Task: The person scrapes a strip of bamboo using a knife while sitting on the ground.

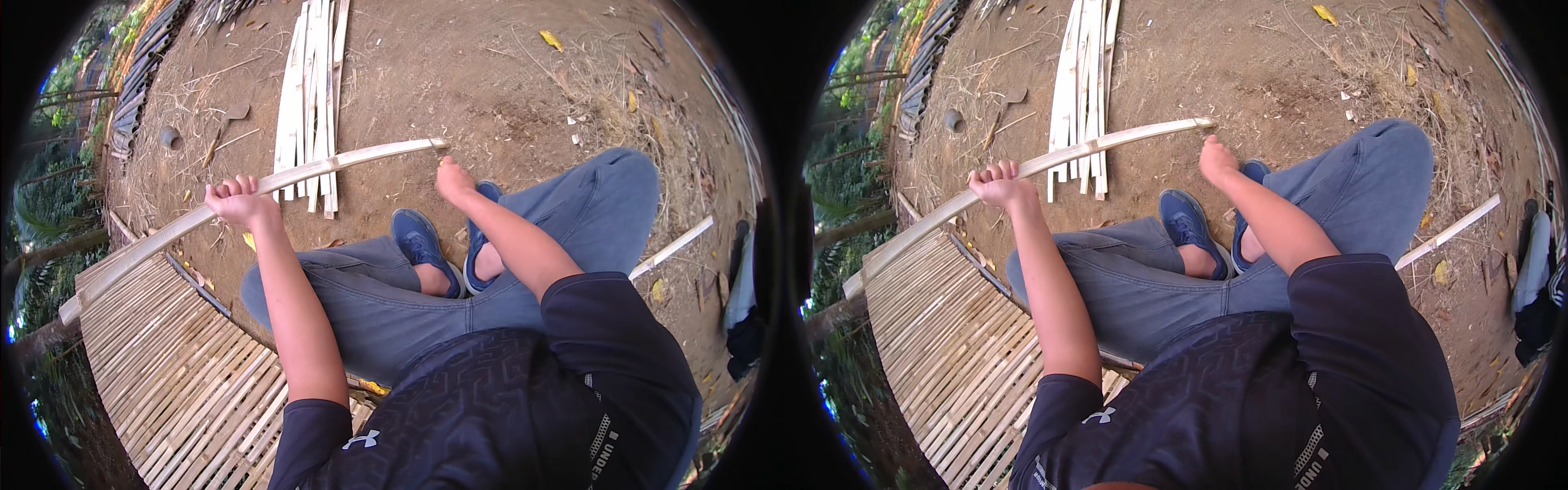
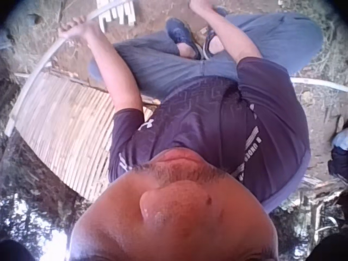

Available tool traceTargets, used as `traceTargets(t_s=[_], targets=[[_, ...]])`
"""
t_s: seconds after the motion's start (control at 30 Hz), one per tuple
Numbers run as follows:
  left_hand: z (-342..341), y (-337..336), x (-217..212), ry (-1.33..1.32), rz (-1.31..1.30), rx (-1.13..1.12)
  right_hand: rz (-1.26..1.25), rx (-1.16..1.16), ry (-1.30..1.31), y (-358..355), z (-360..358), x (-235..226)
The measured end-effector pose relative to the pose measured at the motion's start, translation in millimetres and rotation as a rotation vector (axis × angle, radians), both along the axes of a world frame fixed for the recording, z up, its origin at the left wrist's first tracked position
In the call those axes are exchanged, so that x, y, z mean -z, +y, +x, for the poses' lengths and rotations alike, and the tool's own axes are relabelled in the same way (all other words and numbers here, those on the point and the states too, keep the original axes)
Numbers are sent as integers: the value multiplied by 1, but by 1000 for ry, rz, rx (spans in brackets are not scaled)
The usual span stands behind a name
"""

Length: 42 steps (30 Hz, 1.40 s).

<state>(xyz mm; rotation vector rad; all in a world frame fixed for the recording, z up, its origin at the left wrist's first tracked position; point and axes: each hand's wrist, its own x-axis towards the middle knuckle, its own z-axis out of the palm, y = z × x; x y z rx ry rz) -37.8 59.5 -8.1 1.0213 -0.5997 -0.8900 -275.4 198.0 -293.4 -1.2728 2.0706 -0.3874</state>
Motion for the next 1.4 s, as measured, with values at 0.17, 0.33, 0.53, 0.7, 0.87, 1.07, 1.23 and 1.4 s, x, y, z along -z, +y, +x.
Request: traceTargets(t_s=[0.17, 0.33, 0.53, 0.7, 0.87, 1.07, 1.23, 1.4], targets=[[15, 2, 2, 10, 3, -35, 13, -254, -8, -18, 35, -65], [0, -9, 2, -2, -11, 16, 124, 133, -72, -16, 4, -9], [5, -14, 4, 3, -15, 62, 161, 73, -97, -6, -12, -2], [18, -8, 9, 0, -20, 15, 95, -75, -30, -17, 30, -47], [5, -13, 2, -17, -26, 58, 157, 27, -16, -17, 12, -9], [-6, -13, 0, -38, -25, 105, 271, 228, -84, -1, -17, 17], [19, -5, 8, -67, -37, 26, 94, -179, -98, -23, 32, -91], [3, -14, 3, -48, -16, 30, 145, 134, -70, -15, 11, -5]])
